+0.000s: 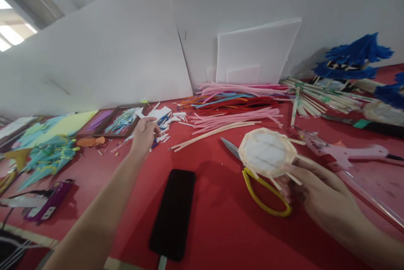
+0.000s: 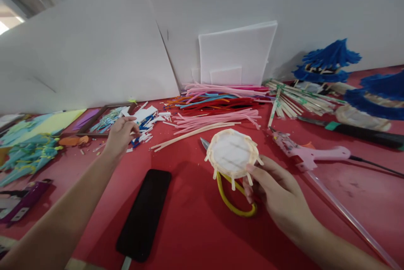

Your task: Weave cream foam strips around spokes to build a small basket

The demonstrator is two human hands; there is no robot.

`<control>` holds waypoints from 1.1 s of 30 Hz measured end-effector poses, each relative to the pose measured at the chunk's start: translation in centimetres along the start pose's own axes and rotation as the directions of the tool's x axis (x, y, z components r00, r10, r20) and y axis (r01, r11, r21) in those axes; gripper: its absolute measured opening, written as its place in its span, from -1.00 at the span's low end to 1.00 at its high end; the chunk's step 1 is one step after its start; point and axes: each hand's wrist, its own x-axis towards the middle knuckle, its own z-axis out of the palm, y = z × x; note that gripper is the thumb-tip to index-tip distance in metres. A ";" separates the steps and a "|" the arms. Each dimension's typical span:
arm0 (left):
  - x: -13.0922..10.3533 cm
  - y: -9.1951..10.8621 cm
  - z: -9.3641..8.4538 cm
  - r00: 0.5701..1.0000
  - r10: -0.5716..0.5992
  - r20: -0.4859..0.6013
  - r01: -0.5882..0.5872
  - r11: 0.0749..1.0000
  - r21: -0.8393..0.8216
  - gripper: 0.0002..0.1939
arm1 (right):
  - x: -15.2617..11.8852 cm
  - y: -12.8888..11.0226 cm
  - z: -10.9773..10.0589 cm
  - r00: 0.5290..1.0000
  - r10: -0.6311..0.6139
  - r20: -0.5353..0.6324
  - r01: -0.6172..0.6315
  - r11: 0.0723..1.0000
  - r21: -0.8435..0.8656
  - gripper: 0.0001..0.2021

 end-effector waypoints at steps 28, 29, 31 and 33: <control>-2.3 0.5 0.0 0.843 0.497 0.207 -0.530 0.833 0.156 -0.82 | -0.2 -0.5 1.1 0.985 0.102 -0.140 -0.098 0.995 0.029 -0.41; -2.4 0.6 0.1 0.839 0.507 0.196 -0.538 0.826 0.167 -0.84 | -0.2 -0.5 1.1 0.986 0.101 -0.131 -0.097 0.995 0.035 -0.42; -2.5 1.0 0.5 0.836 0.522 0.167 -0.546 0.822 0.163 -0.82 | -0.3 -0.5 1.0 0.986 0.105 -0.129 -0.101 0.994 0.039 -0.45; -2.6 1.4 0.9 0.860 0.491 0.137 -0.506 0.855 0.117 -0.80 | -0.5 -0.7 1.1 0.987 0.105 -0.125 -0.101 0.994 0.033 -0.45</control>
